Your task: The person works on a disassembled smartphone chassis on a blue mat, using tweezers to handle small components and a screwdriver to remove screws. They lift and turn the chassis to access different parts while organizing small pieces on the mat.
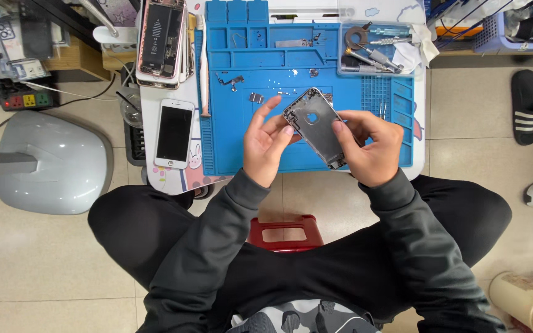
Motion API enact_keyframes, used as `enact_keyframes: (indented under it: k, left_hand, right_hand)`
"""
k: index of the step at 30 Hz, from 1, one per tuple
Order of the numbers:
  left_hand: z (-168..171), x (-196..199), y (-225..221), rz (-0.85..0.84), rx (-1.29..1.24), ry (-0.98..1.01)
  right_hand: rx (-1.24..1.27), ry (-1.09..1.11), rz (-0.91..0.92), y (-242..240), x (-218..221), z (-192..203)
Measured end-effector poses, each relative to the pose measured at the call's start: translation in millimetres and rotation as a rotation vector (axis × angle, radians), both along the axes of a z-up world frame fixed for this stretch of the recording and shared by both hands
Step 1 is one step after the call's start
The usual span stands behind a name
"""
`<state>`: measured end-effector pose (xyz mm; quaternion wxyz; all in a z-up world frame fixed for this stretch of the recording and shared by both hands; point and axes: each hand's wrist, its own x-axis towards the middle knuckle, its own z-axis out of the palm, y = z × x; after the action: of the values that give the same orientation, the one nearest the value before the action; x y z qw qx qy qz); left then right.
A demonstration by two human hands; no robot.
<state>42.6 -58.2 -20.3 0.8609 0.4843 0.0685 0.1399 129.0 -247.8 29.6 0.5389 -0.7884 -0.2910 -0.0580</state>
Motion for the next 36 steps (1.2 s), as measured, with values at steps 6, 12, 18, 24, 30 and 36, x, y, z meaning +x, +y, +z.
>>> enact_keyframes:
  k: [6,12,18,24,30,36]
  left_hand:
    - [-30.2,3.4,-5.9,0.124,0.067,0.033]
    - [-14.5,4.6,-3.0,0.2,0.135,0.046]
    - [-21.6,3.7,4.7,0.257,0.157,0.053]
    - [-24.0,1.5,3.9,0.28,0.205,0.071]
    - [-22.4,-5.6,9.4,0.285,0.106,0.162]
    - [-31.6,-21.7,22.3,0.195,0.324,0.241]
  right_hand:
    - [-0.038,-0.112,-0.006,5.0,-11.3,0.2]
    - [-0.041,-0.253,0.034,12.8,-14.7,0.7]
    - [-0.02,-0.255,0.062,22.9,-17.9,4.6]
    - [-0.03,-0.207,0.057,21.7,-18.5,2.6]
    - [-0.128,-0.067,0.059,22.1,-22.6,10.9]
    - [-0.148,-0.019,0.049,18.0,-22.4,-1.4]
